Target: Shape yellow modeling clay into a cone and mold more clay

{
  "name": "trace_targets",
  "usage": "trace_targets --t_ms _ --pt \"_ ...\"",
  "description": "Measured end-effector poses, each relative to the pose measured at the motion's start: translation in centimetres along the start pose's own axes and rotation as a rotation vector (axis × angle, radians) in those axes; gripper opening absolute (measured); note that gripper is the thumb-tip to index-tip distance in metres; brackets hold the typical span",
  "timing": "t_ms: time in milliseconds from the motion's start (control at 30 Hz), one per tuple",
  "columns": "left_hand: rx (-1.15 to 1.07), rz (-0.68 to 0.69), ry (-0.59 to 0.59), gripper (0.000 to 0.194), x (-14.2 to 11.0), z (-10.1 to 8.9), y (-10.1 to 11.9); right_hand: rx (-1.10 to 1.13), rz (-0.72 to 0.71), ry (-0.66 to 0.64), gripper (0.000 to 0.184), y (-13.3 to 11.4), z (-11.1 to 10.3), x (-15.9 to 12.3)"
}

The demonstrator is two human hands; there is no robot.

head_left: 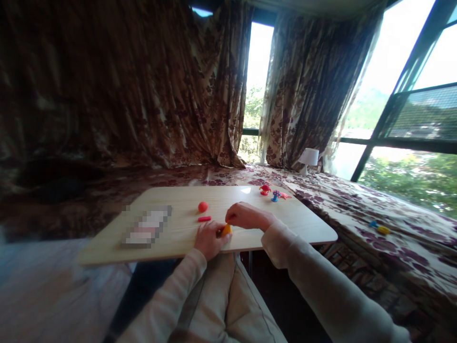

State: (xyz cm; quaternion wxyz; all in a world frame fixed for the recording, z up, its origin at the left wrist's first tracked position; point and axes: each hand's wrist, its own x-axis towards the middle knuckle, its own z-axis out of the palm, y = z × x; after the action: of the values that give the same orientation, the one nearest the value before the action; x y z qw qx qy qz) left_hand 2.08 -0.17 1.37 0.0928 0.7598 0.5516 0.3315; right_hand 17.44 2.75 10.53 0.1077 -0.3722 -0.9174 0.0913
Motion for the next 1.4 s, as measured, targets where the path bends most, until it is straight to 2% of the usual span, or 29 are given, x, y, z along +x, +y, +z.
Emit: trace_targets --t_ms 400,700,833,1400 --pt "-0.002 0.022 0.01 0.019 0.03 0.16 -0.12 -0.009 -0.004 0.015 0.019 -0.62 -0.51 -0.17" --pt "0.007 0.037 0.005 0.019 -0.06 0.2 -0.19 -0.027 0.025 0.042 0.023 -0.84 -1.05 -0.46" --pt "0.01 0.034 0.006 0.016 -0.05 0.18 -0.17 -0.037 0.037 0.01 0.018 -0.69 -0.85 -0.36" --pt "0.021 0.021 0.012 0.013 0.02 0.11 -0.12 -0.052 0.029 0.006 0.023 -0.47 -0.3 0.03"
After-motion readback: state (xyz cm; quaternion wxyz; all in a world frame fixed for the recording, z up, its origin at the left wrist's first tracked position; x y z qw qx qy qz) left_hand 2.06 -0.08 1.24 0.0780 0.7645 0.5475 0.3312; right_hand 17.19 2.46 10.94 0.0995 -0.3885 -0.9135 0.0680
